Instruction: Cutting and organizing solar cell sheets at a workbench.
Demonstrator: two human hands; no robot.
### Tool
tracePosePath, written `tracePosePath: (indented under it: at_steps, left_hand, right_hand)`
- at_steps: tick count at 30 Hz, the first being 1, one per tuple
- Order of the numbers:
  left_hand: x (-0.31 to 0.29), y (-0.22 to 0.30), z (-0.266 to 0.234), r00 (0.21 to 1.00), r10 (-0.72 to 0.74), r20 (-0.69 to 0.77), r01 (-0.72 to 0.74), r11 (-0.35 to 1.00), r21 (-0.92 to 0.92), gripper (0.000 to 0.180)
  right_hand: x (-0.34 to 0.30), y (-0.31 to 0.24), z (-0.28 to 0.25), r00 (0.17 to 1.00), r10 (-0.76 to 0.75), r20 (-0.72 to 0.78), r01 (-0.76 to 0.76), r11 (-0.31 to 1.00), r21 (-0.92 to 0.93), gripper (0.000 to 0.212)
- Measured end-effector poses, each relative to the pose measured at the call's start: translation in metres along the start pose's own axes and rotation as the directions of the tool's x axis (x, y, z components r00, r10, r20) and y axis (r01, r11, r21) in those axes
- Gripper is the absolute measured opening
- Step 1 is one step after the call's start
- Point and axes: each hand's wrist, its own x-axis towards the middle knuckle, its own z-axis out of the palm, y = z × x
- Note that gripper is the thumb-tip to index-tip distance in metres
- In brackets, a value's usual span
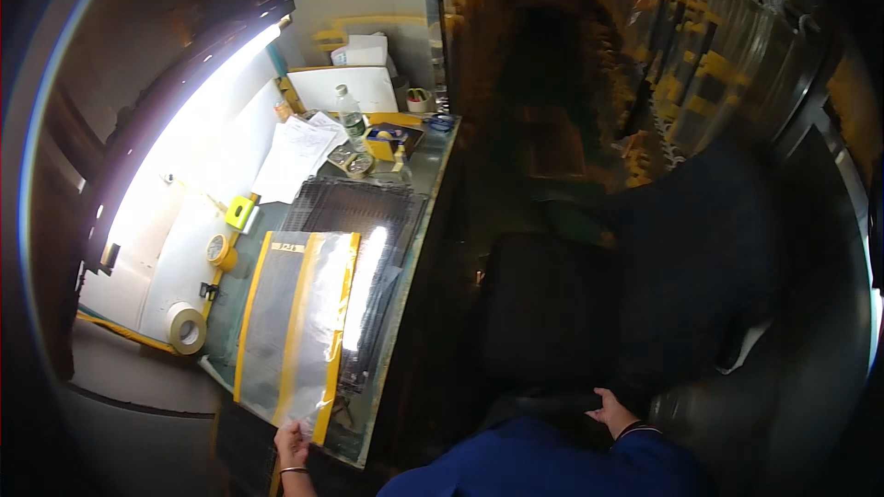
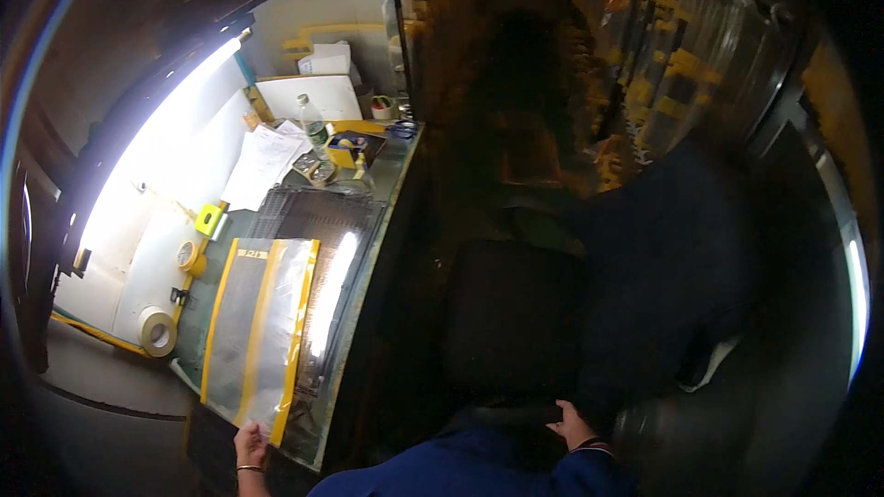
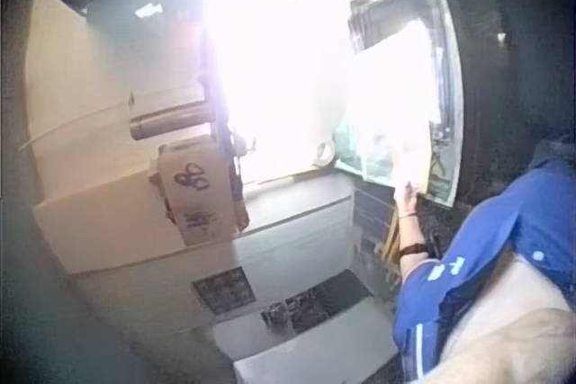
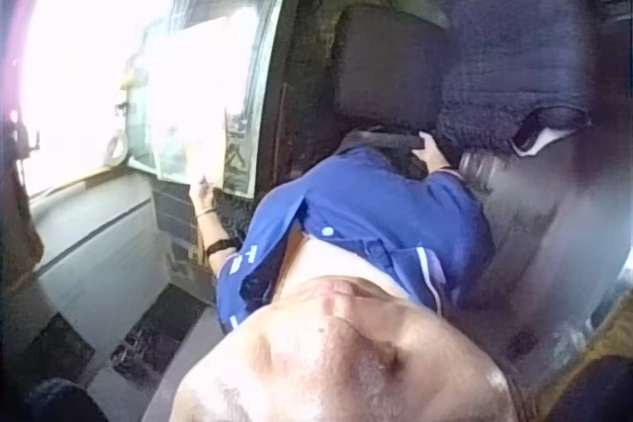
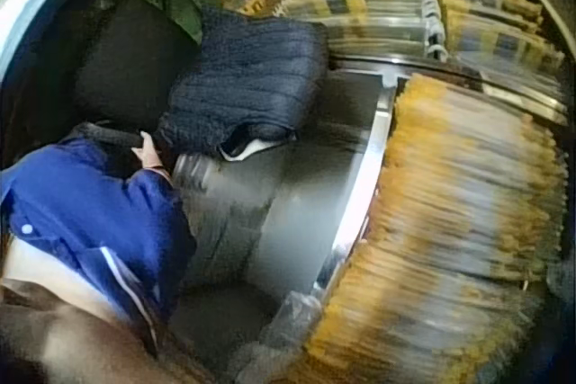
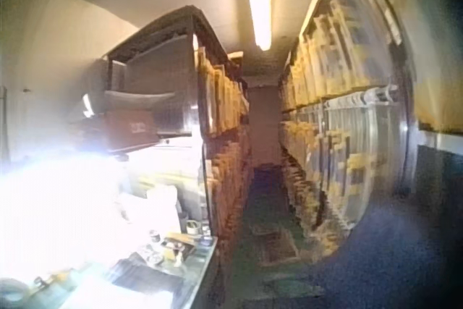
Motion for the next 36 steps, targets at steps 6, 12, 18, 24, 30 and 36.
tracePosePath:
  at_steps: [6, 12, 18, 24, 30, 36]
  left_hand:
    - [-0.037, 0.015, 0.031, 0.993, 0.058, -0.104, -0.053, 0.997, 0.058, 0.021]
    - [-0.032, 0.005, 0.015, 0.997, 0.055, -0.044, -0.047, 0.984, 0.172, 0.024]
    - [-0.032, 0.002, -0.004, 0.997, -0.001, -0.083, 0.026, 0.954, 0.299, 0.017]
    - [-0.031, -0.001, -0.009, 0.707, 0.707, -0.035, -0.292, 0.336, 0.895, 0.031]
    - [-0.103, 0.028, 0.141, 0.795, 0.397, 0.458, -0.598, 0.638, 0.485, 0.027]
    - [-0.115, -0.053, 0.251, 0.674, -0.130, 0.728, -0.319, 0.836, 0.445, 0.033]
  right_hand:
    - [-0.016, -0.057, 0.088, 0.933, 0.338, -0.126, -0.257, 0.867, 0.427, 0.029]
    - [0.001, -0.070, 0.126, 0.936, 0.350, -0.018, -0.302, 0.832, 0.466, 0.028]
    - [0.003, -0.088, 0.175, 0.958, 0.282, -0.046, -0.227, 0.849, 0.476, 0.027]
    - [0.040, -0.104, 0.174, 0.967, 0.116, 0.226, -0.189, 0.923, 0.335, 0.057]
    - [-0.051, -0.196, 0.181, 0.825, -0.547, 0.144, 0.524, 0.644, -0.557, 0.035]
    - [-0.214, -0.326, 0.198, -0.502, -0.836, 0.221, 0.440, -0.467, -0.767, 0.033]
